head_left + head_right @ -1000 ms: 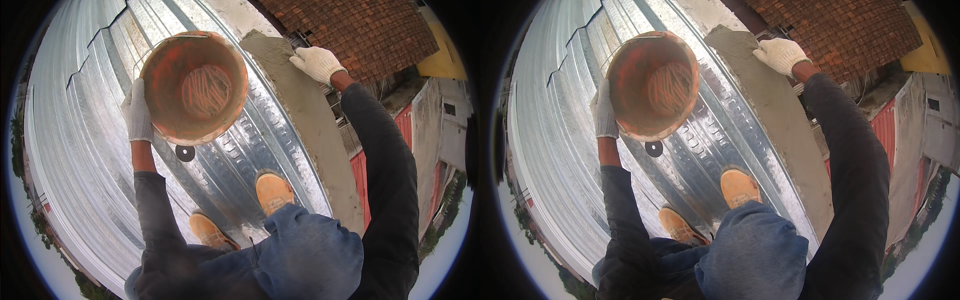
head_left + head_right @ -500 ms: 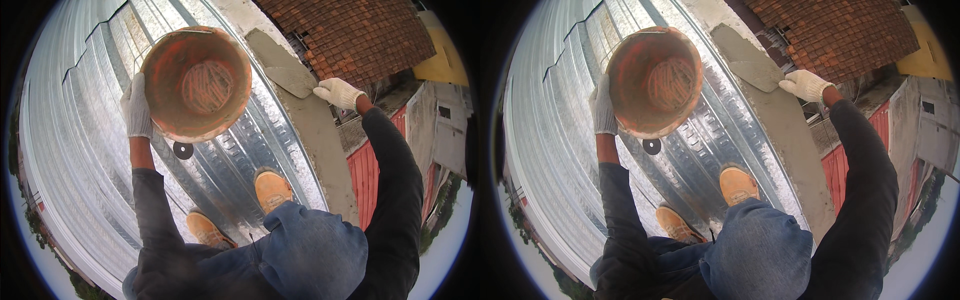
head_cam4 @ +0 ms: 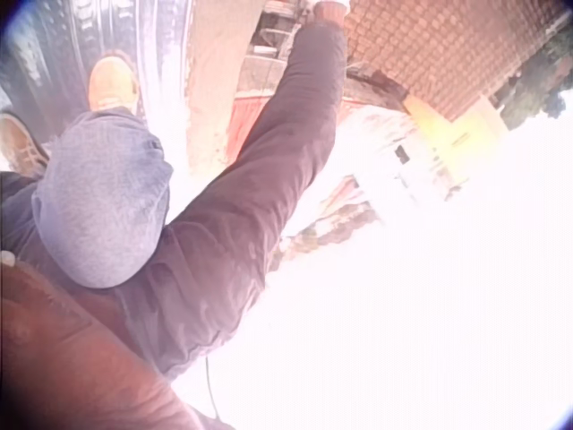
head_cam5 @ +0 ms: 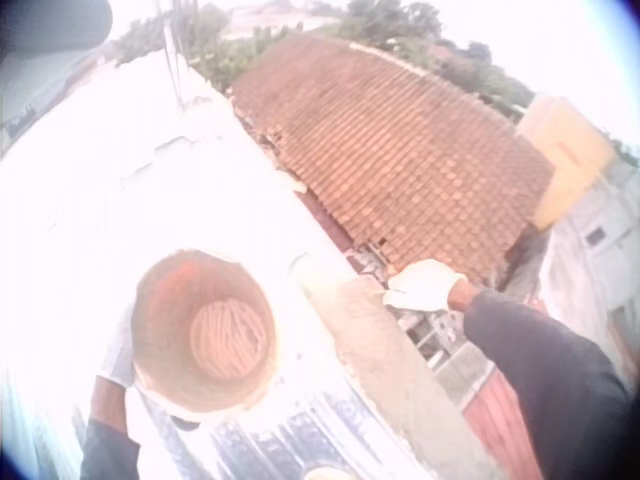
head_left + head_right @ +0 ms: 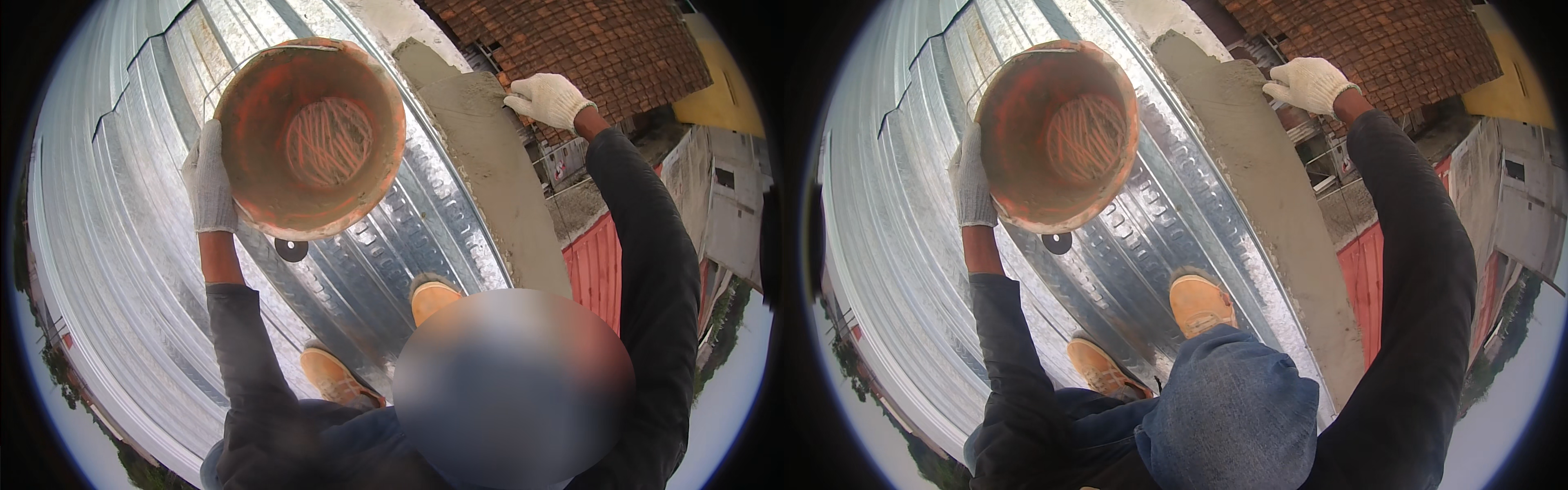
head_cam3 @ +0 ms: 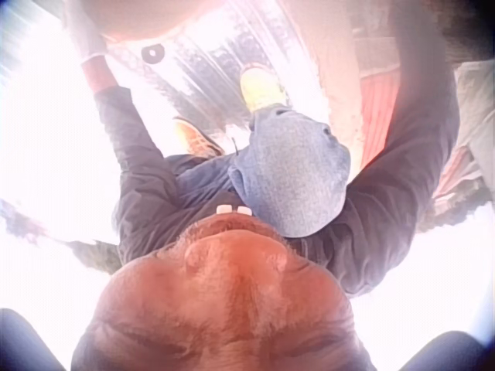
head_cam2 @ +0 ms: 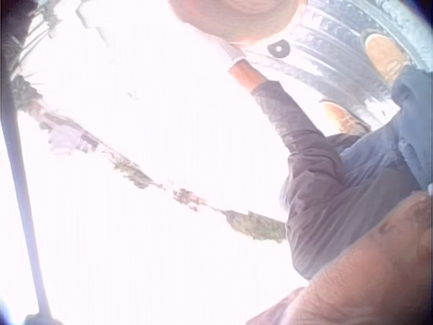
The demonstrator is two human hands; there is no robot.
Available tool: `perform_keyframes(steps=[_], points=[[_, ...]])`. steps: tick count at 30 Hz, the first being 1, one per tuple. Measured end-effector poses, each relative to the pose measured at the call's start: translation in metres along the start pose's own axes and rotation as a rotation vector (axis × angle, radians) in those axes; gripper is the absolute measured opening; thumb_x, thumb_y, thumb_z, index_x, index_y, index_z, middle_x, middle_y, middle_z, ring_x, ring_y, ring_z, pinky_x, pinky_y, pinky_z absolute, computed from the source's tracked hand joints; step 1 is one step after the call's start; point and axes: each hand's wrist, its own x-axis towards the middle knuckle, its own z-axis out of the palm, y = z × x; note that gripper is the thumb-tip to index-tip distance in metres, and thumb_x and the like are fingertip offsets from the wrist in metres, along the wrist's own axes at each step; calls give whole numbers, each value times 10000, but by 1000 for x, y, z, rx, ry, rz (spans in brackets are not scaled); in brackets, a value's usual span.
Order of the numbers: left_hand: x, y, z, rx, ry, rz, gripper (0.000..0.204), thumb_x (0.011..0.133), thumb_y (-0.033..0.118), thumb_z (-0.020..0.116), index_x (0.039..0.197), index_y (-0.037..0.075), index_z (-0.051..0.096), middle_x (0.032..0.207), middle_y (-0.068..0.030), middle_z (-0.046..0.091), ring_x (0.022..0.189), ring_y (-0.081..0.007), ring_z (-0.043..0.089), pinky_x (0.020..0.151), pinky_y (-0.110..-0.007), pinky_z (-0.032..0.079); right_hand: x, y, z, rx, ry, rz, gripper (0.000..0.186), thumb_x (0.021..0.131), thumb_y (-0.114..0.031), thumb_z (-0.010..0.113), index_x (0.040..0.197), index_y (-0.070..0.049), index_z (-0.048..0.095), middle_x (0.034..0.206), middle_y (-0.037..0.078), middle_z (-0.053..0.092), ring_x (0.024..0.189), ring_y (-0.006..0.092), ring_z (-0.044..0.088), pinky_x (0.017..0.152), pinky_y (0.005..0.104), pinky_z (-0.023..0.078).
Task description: The person scoops cement from a bucket with a trowel and spreads it along the ridge of a corrugated metal roof. They repeatedly smooth the cement line, then walk along the roof and place the bucket down.
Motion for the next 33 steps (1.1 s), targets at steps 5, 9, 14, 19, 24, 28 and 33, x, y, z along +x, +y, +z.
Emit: perform_keyframes(steps=[5,9,14,19,24,28,33], points=[[-6,6,-1,-5,23,-4,480,1152,420,706,1315,-18,815,1164,-71,816,1002,-143,753,903,-319,611,50,-9,-28,-51,25,-64,510,1133,-523,587,1173,-69,816,1072,194,813,1034,414,781,962,547,615],[-5,4,-2,-32,11,-19,499,1151,427,709,1307,-37,804,1167,-88,819,997,-147,765,883,-319,621,66,-5,-35,-87,1,-59,517,1125,-532,597,1215,-78,830,1145,174,824,1077,395,786,1008,534,610],[-7,7,7,-49,4,-25,498,1152,429,710,1289,-41,804,1149,-93,820,976,-146,767,857,-312,624,70,6,-30,1,-1,-81,518,1122,-516,584,1152,-68,844,1051,164,829,985,373,795,954,528,620],[-3,10,-2,19,-8,-36,504,1154,431,709,1326,-35,793,1184,-95,815,1016,-153,760,883,-317,618,73,6,-27,126,-38,-84,521,1125,-493,597,1010,-35,817,905,178,787,847,379,764,849,518,609],[-5,10,5,51,20,-56,512,1154,423,711,1398,-23,774,1251,-95,812,1117,-170,760,954,-329,619,16,13,-7,232,-167,-89,589,1103,-520,613,1054,29,819,853,215,765,801,365,752,844,504,606],[-8,12,2,80,33,-9,507,1152,441,705,1280,-38,811,1140,-88,819,972,-144,753,853,-318,614,7,-1,-23,352,-245,52,523,1112,-478,657,1007,22,771,828,144,701,743,254,671,759,460,559],[-3,6,4,27,18,-18,495,1153,428,705,1293,-36,811,1148,-85,817,976,-142,751,863,-324,616,40,23,-25,251,32,-78,520,1156,-491,588,1124,2,751,785,111,669,724,202,658,754,433,574]])
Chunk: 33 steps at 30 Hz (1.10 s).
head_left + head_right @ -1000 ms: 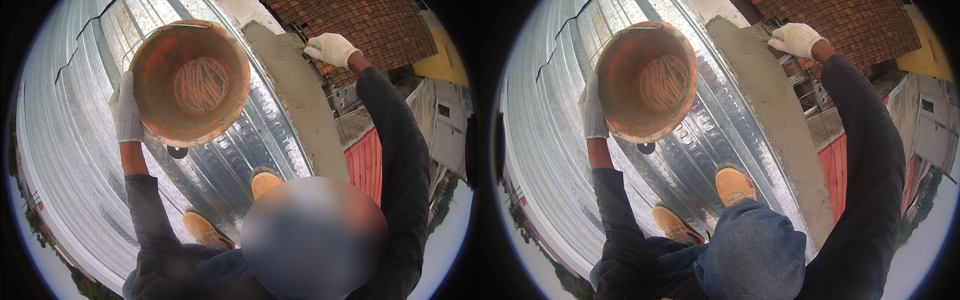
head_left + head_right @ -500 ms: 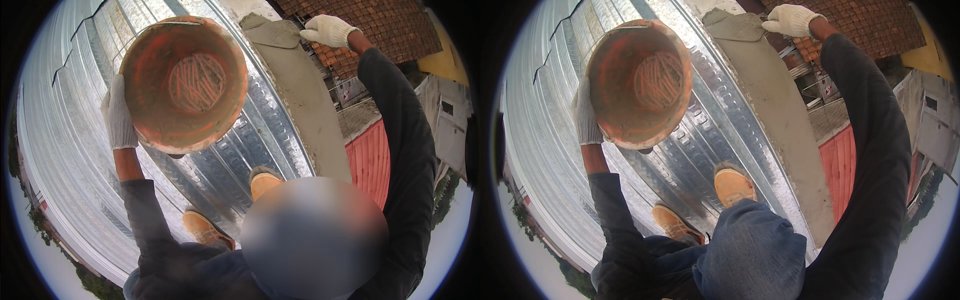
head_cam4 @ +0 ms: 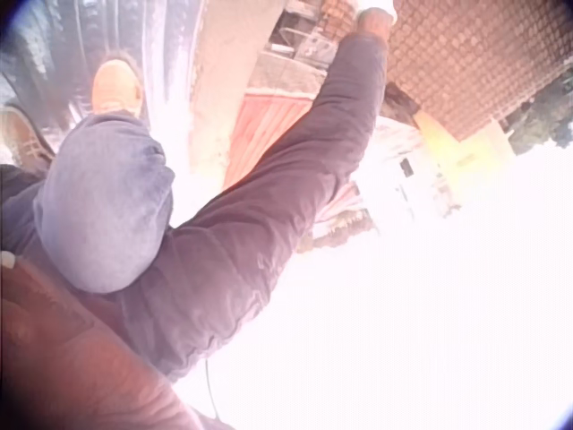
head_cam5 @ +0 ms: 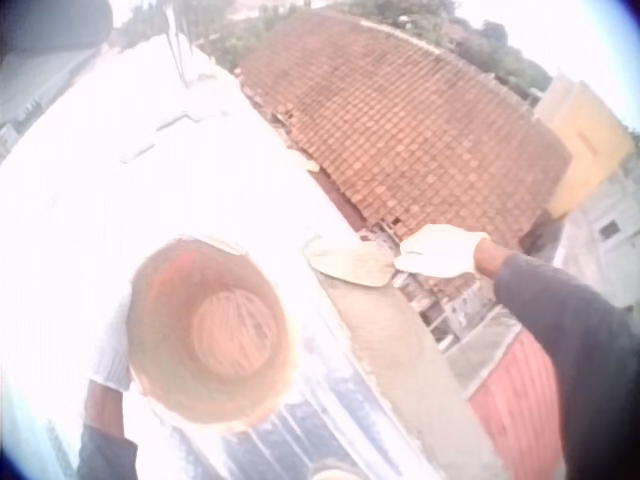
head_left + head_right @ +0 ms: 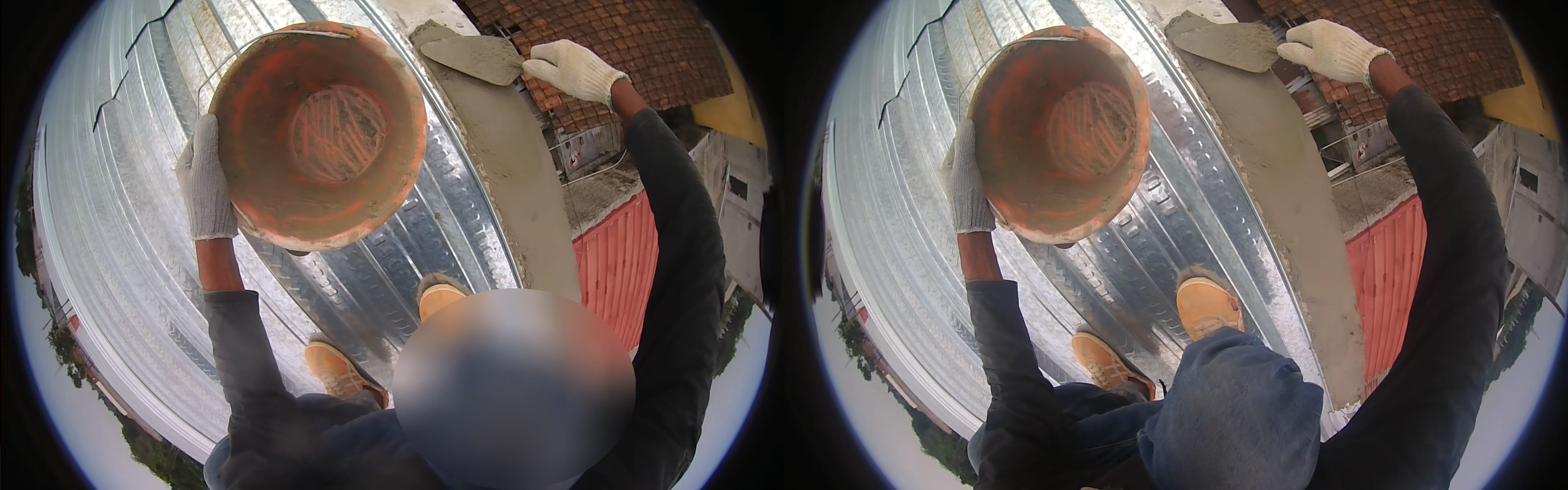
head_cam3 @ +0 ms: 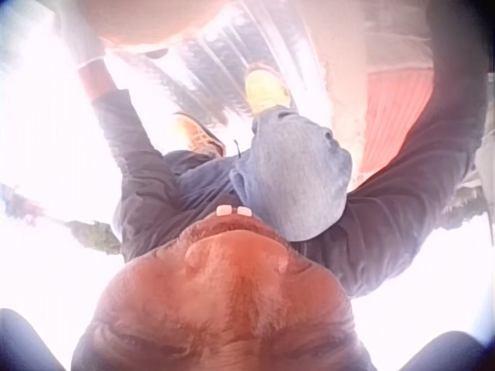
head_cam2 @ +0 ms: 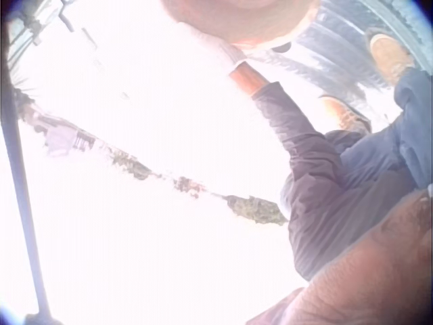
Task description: The person scoops cement from a bucket with a trowel and spreads it along the ridge of a corrugated metal roof. They repeatedly smooth the cement line, then walk along the roof and place the bucket down.
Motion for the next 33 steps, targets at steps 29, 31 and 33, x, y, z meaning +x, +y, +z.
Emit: perform_keyframes(steps=[29,31,33], points=[[2,1,-1,-55,-42,8,449,1159,406,696,1280,-6,826,1148,-56,816,986,-130,736,868,-309,597,-104,-71,83,198,-121,221,540,1143,-410,505,1039,48,771,1022,305,761,1021,503,732,953,565,565],[2,3,4,-52,-43,21,452,1160,407,689,1276,-8,827,1140,-56,814,983,-129,732,868,-310,594,-119,-78,103,179,-74,220,555,1149,-427,507,1026,49,764,1020,305,762,1028,504,730,952,573,560],[1,5,8,-24,-41,45,460,1161,409,683,1276,-13,826,1128,-55,811,979,-127,727,867,-313,591,-137,-90,122,179,-54,240,579,1158,-452,504,1002,50,746,1020,306,759,1034,505,727,947,578,554]])
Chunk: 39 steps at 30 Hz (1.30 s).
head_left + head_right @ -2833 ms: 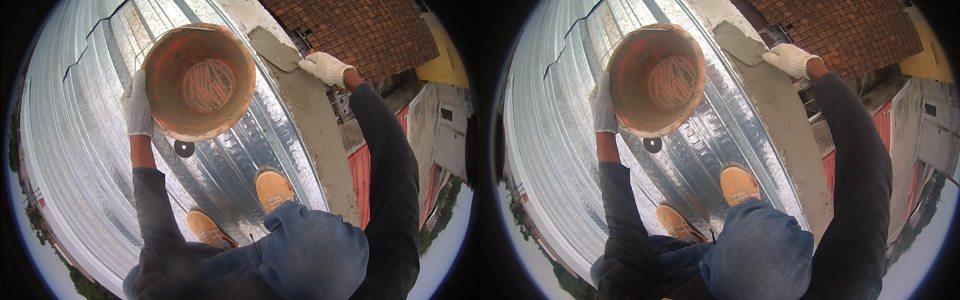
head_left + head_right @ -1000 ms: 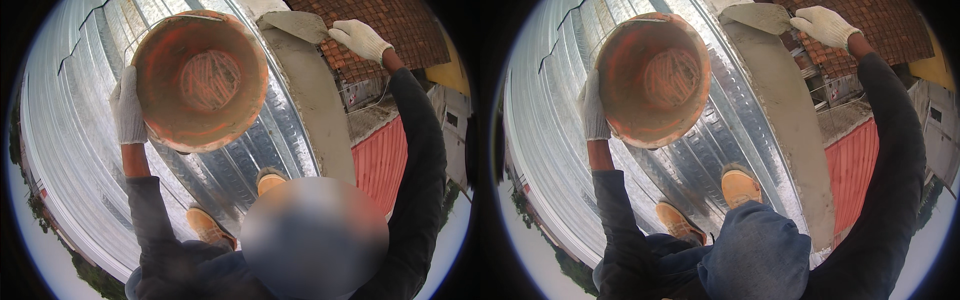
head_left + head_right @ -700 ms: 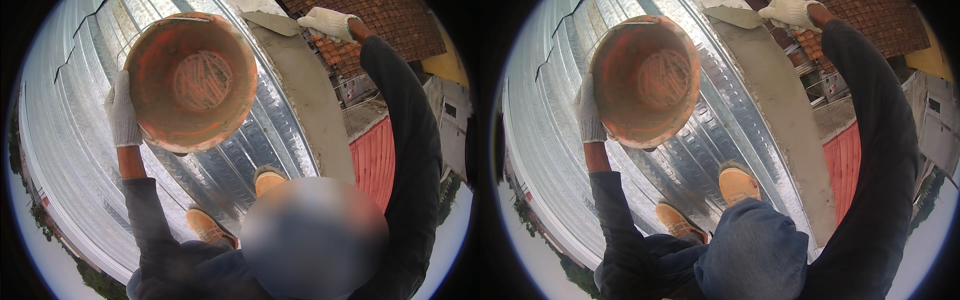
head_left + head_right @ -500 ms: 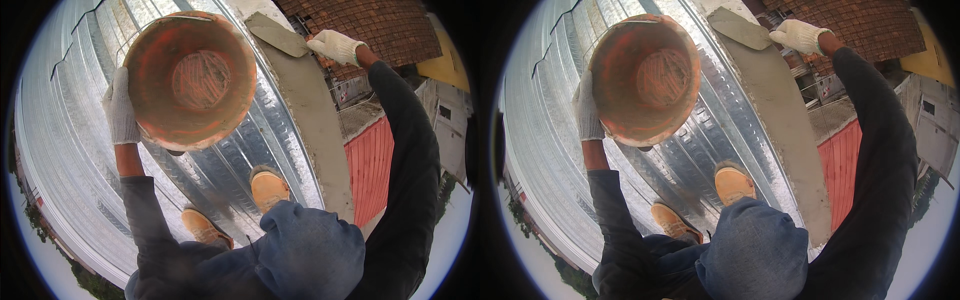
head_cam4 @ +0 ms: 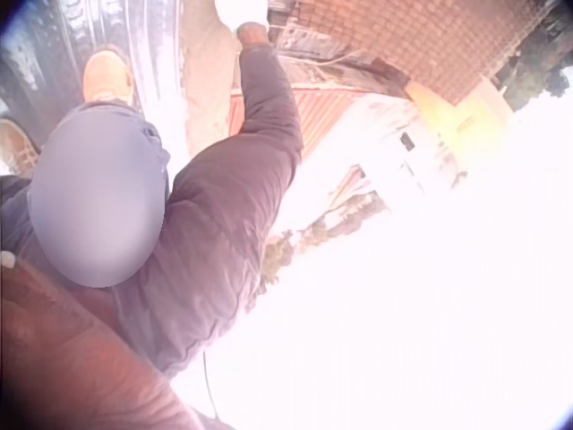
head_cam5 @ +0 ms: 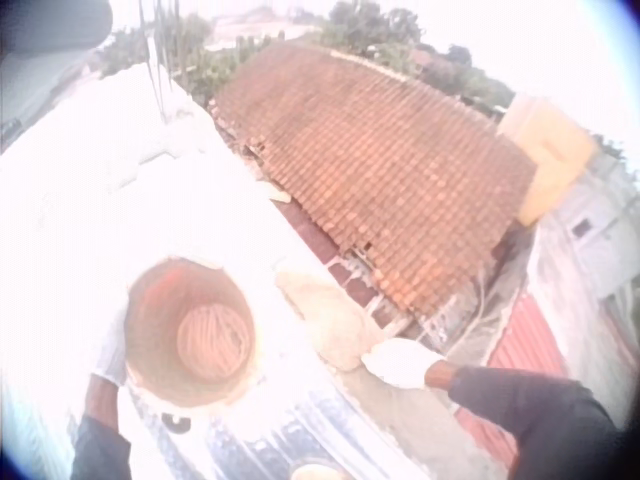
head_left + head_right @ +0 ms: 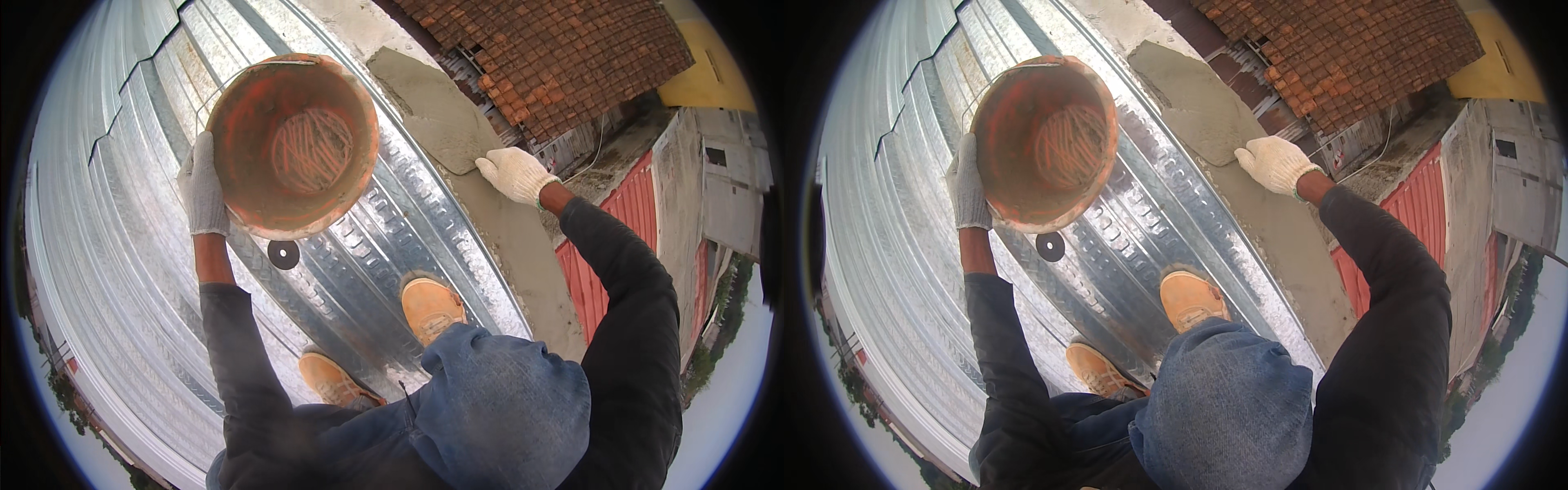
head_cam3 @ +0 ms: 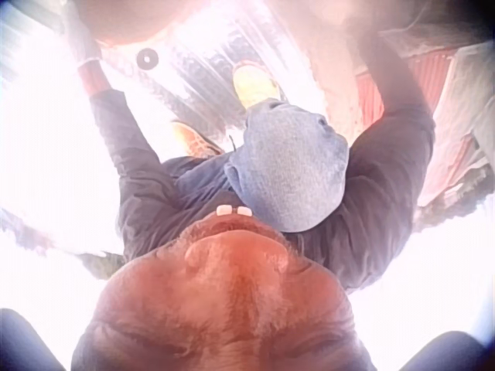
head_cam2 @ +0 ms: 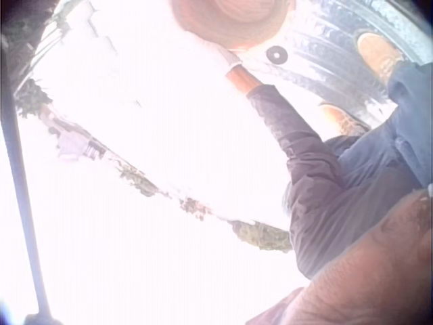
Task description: The person scoops cement from a bucket with a trowel and spreads it along the ridge of a corrugated metal roof. They repeatedly smooth the cement line, then walk along the roof and place the bucket down.
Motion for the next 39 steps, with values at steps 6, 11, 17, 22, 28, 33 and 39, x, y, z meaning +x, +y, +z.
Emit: perform_keyframes(steps=[6,11,17,22,28,33,39], points=[[2,-1,-6,33,-15,45,474,1164,410,677,1284,-25,820,1106,-46,799,968,-121,708,861,-320,582,-65,-33,4,403,-119,171,558,1156,-458,546,964,44,698,867,237,726,782,419,713,785,514,589],[2,-1,-5,12,-16,24,470,1167,405,674,1288,-25,820,1119,-50,801,976,-129,716,863,-322,587,-94,-36,29,1274,106,603,457,1155,-480,595,1010,-48,627,826,10,572,567,118,567,492,338,517],[3,-6,-11,0,-7,18,472,1167,408,675,1285,-25,820,1132,-66,811,988,-141,737,875,-325,602,-53,-78,56,1338,146,581,450,1174,-490,574,1052,-58,605,833,6,577,559,128,573,494,334,528],[0,-7,-4,-55,-37,2,465,1163,405,681,1283,-23,819,1124,-64,810,980,-138,739,857,-313,605,25,-116,30,1016,77,406,487,1120,-383,522,930,41,670,772,165,699,635,295,719,615,472,586],[6,-7,-1,-33,-17,4,453,1146,387,712,1301,-26,814,1133,-62,809,961,-130,736,848,-302,602,42,-85,-6,456,-4,208,558,1092,-371,467,961,117,704,822,337,716,838,507,761,866,574,588],[-5,7,7,-122,3,-30,460,1110,393,764,1305,-19,817,1120,-60,815,964,-126,740,841,-301,601,-24,-24,17,22,64,82,519,1149,-404,515,1020,61,703,1001,344,738,1003,544,723,902,609,558],[-3,11,2,63,-96,-24,560,1007,496,809,1259,-4,816,1048,-65,804,904,-133,715,813,-342,590,-167,-11,97,101,202,205,426,1137,-297,577,912,59,639,868,371,693,868,608,675,760,648,497]])
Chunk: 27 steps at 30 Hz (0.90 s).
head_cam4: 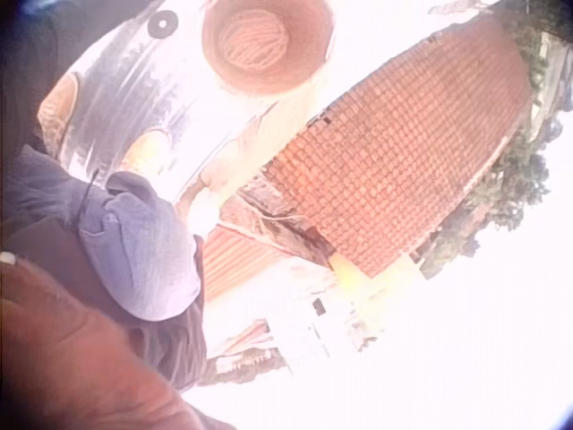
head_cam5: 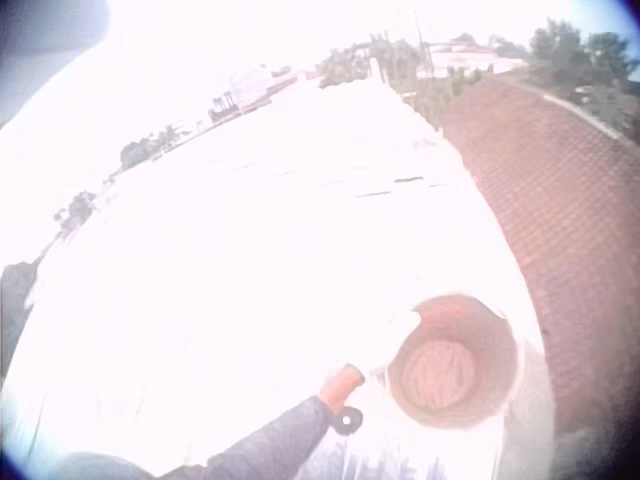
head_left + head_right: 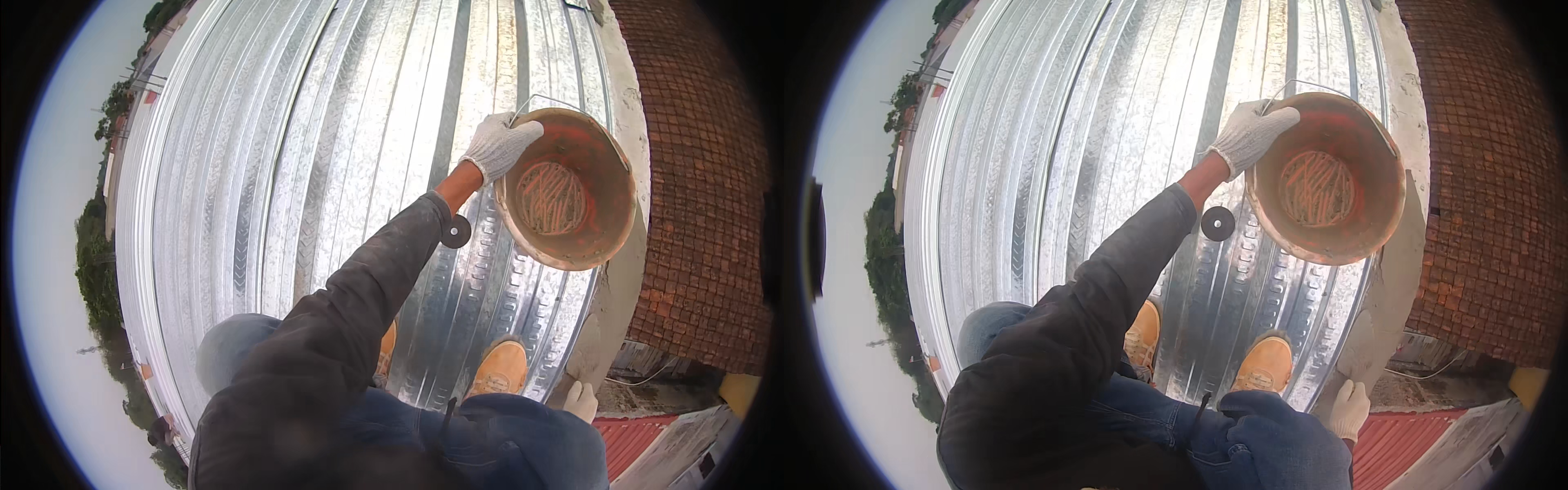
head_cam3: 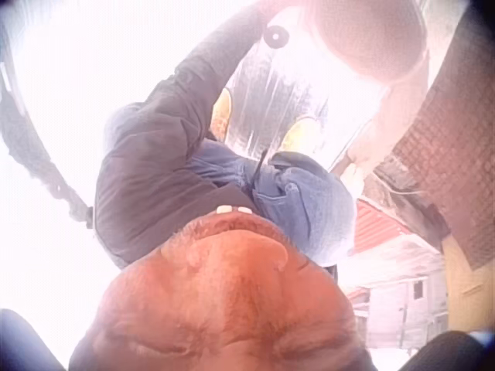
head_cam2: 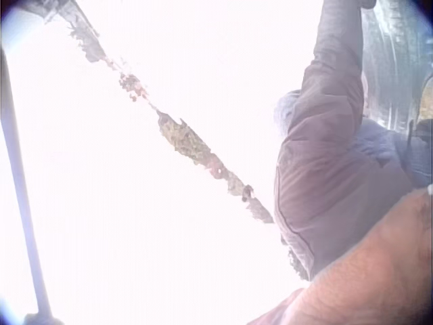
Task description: The person scoops cement from a bucket with a trowel and spreads it along the ridge of a corrugated metal roof. They repeatedly smooth the cement line, then walk along the roof and place the bucket down.
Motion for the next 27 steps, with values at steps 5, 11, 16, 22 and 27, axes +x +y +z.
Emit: perform_keyframes(steps=[5,11,16,22,27], points=[[-22,-19,-15,335,139,43,495,863,398,678,1035,-43,823,937,-326,778,923,-478,789,866,-537,607,0,20,51,-89,10,-125,379,1129,-331,634,1094,44,679,875,284,729,806,459,730,718,537,569],[-52,-37,25,130,388,-58,407,849,295,681,1005,-59,808,1007,-369,754,1007,-542,755,913,-567,602,106,-97,-39,-129,167,-605,412,1166,-334,585,1272,51,690,976,279,739,896,437,721,791,523,572],[-68,-14,-40,122,572,108,374,856,280,684,1001,-44,802,1047,-360,759,1036,-548,744,923,-578,602,147,-243,-157,-90,393,-1149,478,1197,-337,545,1420,56,699,1061,276,748,971,418,714,852,512,574],[-135,-29,-174,-131,1023,-11,389,966,341,629,965,-25,759,915,-297,754,872,-428,762,806,-514,575,66,-387,-177,522,-249,-688,406,1140,-353,601,1229,35,678,979,162,678,803,285,645,728,437,538],[-150,-85,-210,-522,1317,-145,405,997,346,685,1160,0,817,942,-179,797,905,-305,781,862,-464,576,54,-410,-165,655,-402,-630,420,1115,-360,645,1252,35,677,974,147,682,795,260,660,719,413,556]])
